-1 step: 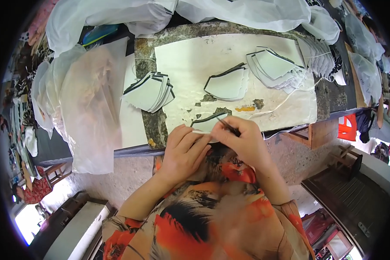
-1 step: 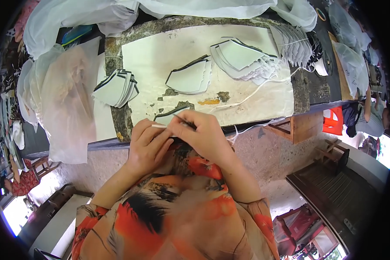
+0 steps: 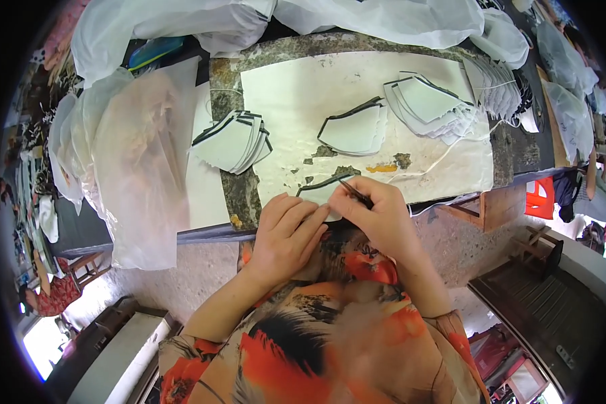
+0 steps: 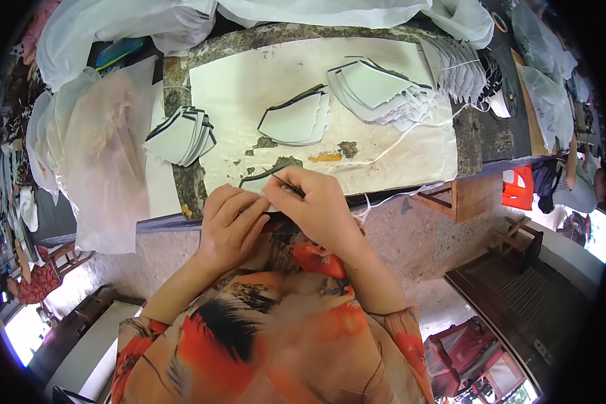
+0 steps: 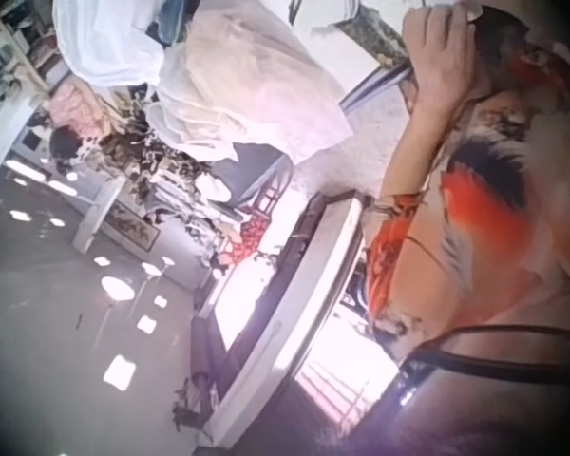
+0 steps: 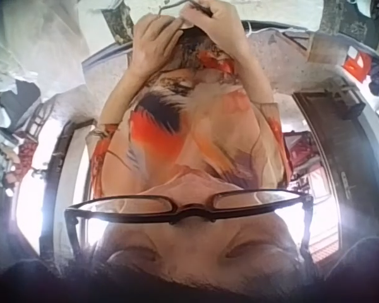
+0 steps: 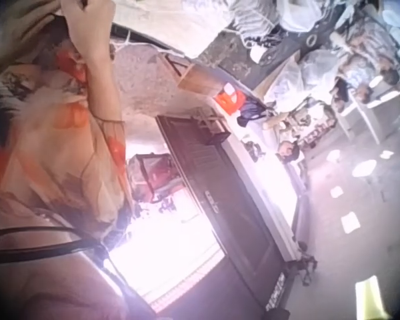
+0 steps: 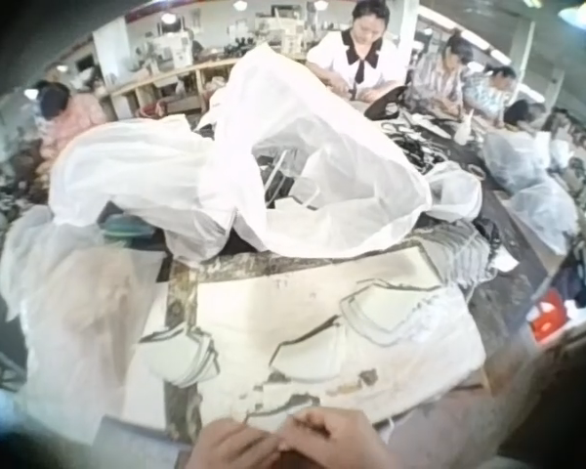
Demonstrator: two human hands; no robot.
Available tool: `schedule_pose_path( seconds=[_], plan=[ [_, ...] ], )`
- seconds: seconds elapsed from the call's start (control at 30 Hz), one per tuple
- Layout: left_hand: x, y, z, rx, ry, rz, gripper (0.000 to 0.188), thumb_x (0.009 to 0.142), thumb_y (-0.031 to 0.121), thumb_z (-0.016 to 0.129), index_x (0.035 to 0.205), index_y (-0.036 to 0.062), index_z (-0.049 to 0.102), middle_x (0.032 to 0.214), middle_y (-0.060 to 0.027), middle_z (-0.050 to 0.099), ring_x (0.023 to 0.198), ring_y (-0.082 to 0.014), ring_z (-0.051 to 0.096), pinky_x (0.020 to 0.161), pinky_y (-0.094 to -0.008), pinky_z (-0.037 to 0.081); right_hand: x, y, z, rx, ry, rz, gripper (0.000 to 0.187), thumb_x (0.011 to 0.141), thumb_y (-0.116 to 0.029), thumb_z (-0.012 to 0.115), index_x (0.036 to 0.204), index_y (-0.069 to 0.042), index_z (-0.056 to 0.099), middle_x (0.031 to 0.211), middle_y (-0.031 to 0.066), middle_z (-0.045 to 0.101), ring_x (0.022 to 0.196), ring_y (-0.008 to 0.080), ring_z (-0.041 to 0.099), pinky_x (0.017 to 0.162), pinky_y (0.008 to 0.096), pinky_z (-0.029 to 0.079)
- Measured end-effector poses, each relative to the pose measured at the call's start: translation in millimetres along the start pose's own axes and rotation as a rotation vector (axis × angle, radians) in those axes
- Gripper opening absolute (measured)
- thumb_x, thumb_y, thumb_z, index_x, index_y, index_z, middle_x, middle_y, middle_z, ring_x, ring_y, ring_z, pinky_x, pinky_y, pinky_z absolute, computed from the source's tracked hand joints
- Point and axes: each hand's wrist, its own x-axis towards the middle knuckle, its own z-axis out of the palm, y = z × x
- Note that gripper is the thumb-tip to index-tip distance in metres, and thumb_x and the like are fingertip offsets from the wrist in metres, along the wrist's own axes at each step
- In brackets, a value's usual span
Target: Trimming excess fabric from shoe components using thread snips.
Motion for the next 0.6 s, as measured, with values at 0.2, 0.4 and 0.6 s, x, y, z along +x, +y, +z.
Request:
schedule_pose_path(
  seconds=[0.2, 0.4, 0.6],
  plan=[
    [-3, -1, -1, 0.003, 0.035, 0.011, 0.035, 0.081, 0.011, 0.077, 0.115, 0.0041, 0.071, 0.116, -0.0088, 0.066, 0.110, -0.0300, 0.060, 0.100, -0.0484, 0.047, 12, -4, 18, -0.158, 0.002, -0.080, 0.017, 0.095, -0.015, 0.068, 0.095, 0.002, 0.066, 0.078, 0.0014, 0.065, 0.072, 0.0065, 0.055, 0.065, 0.0253, 0.047],
    [-3, 1, -3, 0.050, 0.025, 0.025, 0.036, 0.082, 0.011, 0.077, 0.116, 0.0042, 0.071, 0.118, -0.0085, 0.066, 0.113, -0.0295, 0.059, 0.100, -0.0480, 0.047, 12, 3, 23, -0.360, 0.158, -0.165, 0.019, 0.094, -0.017, 0.068, 0.093, 0.002, 0.065, 0.076, 0.0116, 0.065, 0.066, 0.0189, 0.059, 0.064, 0.0325, 0.049],
    [-3, 2, -2, 0.020, 0.044, -0.013, 0.034, 0.079, 0.007, 0.078, 0.113, 0.0051, 0.074, 0.116, -0.0096, 0.066, 0.110, -0.0316, 0.060, 0.097, -0.0464, 0.048, 11, 2, 21, -0.394, 0.174, -0.186, 0.016, 0.093, -0.019, 0.066, 0.093, -0.003, 0.064, 0.082, 0.0172, 0.068, 0.075, 0.0380, 0.066, 0.066, 0.0436, 0.051]
  ],
)
